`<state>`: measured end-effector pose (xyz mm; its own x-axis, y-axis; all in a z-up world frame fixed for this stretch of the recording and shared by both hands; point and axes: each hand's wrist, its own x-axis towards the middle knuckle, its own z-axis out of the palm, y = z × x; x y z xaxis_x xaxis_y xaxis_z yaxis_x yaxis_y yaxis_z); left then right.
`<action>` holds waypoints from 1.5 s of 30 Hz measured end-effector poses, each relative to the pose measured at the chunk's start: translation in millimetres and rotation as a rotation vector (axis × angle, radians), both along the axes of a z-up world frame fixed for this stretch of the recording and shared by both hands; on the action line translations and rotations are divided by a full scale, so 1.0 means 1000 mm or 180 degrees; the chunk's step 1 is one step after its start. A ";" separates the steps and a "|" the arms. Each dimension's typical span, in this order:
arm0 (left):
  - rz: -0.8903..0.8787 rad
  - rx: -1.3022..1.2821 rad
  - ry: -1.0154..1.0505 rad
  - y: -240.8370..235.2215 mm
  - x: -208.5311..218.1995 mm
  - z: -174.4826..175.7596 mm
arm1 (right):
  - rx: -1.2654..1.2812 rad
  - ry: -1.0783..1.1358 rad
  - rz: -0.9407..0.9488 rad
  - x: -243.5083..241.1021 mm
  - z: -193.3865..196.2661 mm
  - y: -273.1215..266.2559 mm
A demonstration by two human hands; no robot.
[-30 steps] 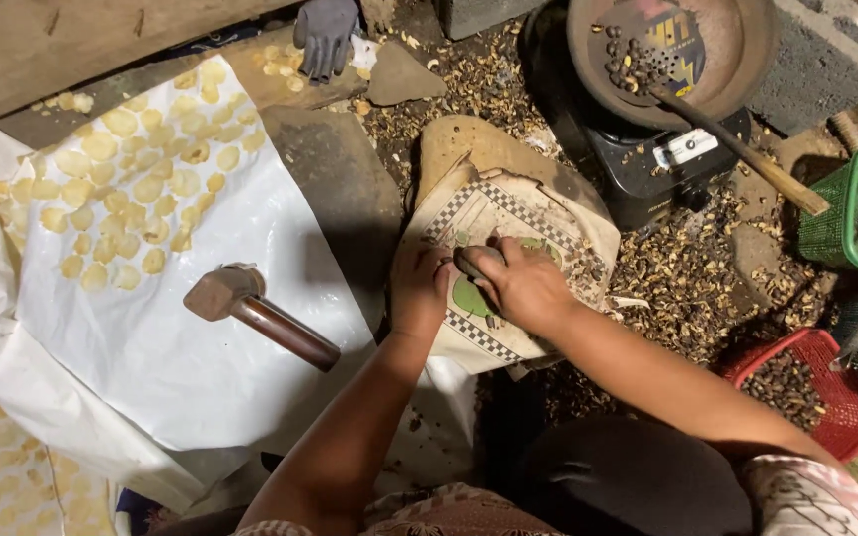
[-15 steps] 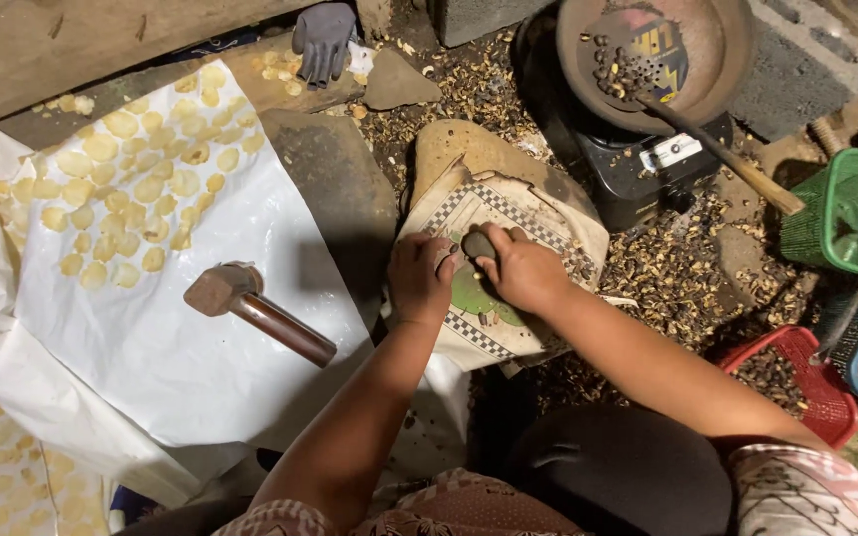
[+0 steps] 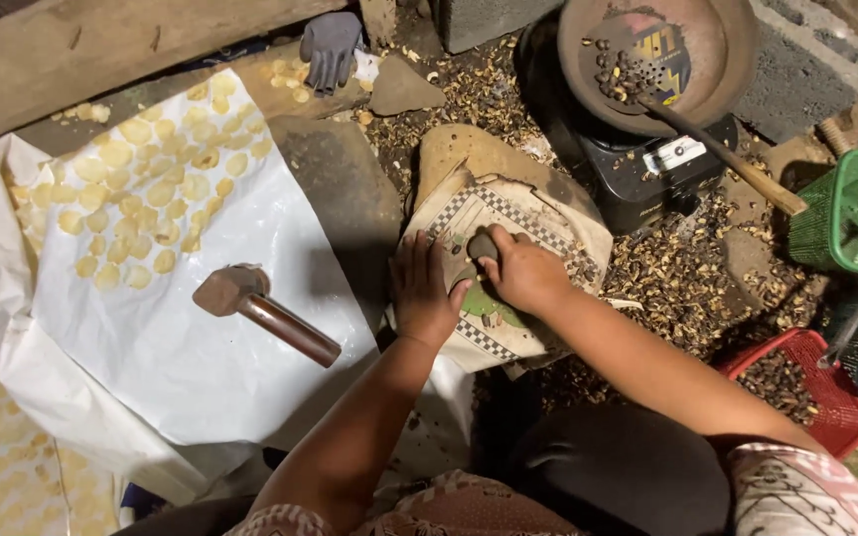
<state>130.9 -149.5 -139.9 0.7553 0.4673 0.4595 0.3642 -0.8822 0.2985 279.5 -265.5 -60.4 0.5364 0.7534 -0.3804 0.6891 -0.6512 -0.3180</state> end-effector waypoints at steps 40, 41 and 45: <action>-0.1023 -0.0376 0.0426 0.034 0.028 -0.046 | 0.0745 -0.0986 0.0368 0.018 -0.032 -0.046; -0.1025 -0.0388 0.0436 0.033 0.029 -0.037 | 0.0735 -0.0975 0.0366 0.011 -0.048 -0.052; -0.0996 -0.0457 0.0519 0.030 0.039 -0.030 | 0.0311 -0.0422 0.0171 0.001 -0.107 -0.073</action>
<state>170.0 -120.0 -169.6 0.9295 0.2534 0.2681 0.1368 -0.9117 0.3874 280.2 -338.6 -167.1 0.5351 0.8122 -0.2326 0.7621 -0.5828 -0.2821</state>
